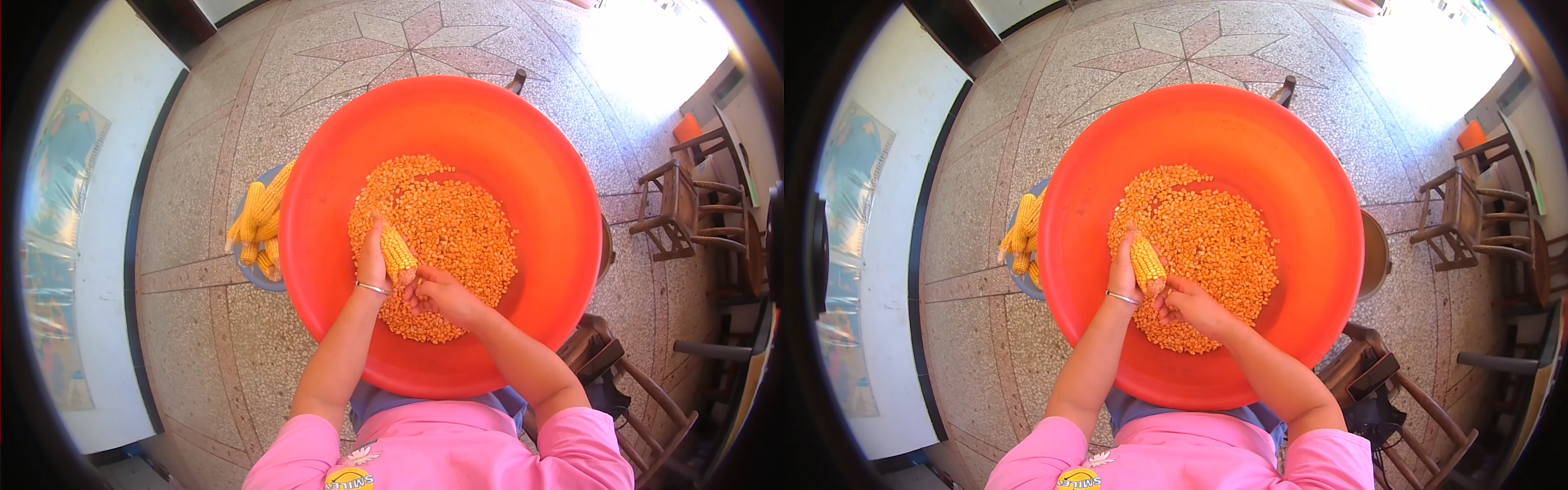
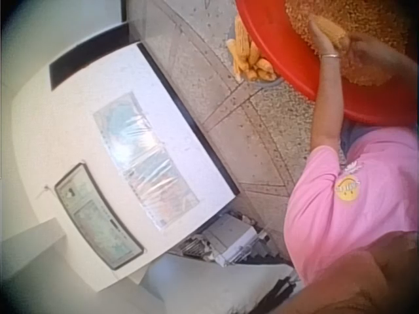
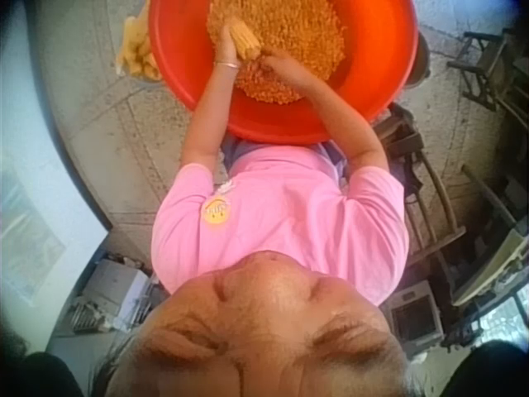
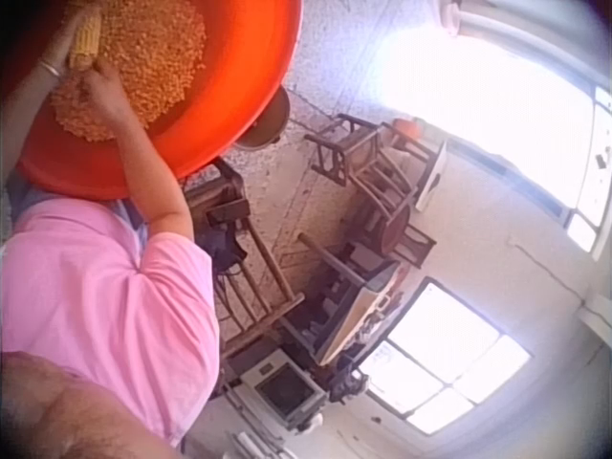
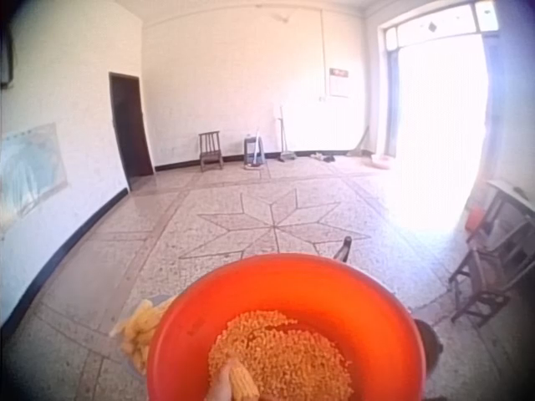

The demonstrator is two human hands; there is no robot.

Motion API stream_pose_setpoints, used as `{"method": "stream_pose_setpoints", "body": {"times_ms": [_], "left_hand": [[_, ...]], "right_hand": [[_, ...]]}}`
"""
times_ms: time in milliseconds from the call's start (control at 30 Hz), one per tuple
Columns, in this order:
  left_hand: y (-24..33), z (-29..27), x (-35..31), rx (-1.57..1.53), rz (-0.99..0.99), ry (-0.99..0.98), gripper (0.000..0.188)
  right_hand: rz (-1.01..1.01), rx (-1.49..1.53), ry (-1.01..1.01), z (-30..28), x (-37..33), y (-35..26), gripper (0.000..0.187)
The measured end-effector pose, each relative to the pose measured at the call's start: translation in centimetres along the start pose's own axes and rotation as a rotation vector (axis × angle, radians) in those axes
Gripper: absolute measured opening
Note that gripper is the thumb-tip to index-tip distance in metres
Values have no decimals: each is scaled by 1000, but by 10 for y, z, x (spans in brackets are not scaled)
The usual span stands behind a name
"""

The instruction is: Shelling kernels from a corn cob into a large red bowl.

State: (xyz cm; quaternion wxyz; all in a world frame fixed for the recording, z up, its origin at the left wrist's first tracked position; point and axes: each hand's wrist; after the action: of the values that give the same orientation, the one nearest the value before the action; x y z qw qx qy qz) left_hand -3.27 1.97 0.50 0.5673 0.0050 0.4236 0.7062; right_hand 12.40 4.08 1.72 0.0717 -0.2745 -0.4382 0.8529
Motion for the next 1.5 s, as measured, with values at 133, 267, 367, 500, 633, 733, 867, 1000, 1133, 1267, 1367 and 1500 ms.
{"method": "stream_pose_setpoints", "body": {"times_ms": [133,267,367,500,633,733,867,1000,1133,1267,1367,1500], "left_hand": [[-3,0,0,35,48,-37,37],[-10,-1,0,118,83,-55,36],[-8,2,-2,45,20,-85,37],[-5,6,-6,-28,-28,-31,39],[-4,3,-3,10,-12,-59,39],[-8,-1,1,53,49,-72,37],[-6,6,-3,111,104,-74,35],[-8,6,-5,216,162,-82,38],[-5,-1,1,-84,-67,1,37],[0,-2,2,-149,-70,-6,38],[0,0,0,-104,-35,-76,37],[-1,1,-1,-136,-31,-108,36]], "right_hand": [[43,46,35,2,1,-3,28],[48,8,88,-1,4,5,33],[-22,-148,106,-1,4,6,35],[-88,-176,96,2,5,7,33],[-35,-27,66,3,2,3,32],[15,92,-1,-4,6,7,32],[4,79,5,-5,6,9,37],[-1,-42,68,2,3,3,36],[-69,-210,71,3,4,3,28],[-36,-8,77,1,4,4,24],[-22,101,83,-1,4,3,23],[17,153,84,-6,6,6,21]]}}
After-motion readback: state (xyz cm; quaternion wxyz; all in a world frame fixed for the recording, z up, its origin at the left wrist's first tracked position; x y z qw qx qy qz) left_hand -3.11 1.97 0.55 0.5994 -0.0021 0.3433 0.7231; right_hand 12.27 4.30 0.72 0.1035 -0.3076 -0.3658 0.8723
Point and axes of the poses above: each hand's wrist, its own x-axis towards the middle knuckle, its own z-axis out of the palm, y = z × x, and after that the axes turned 9 degrees about -x, right-handed
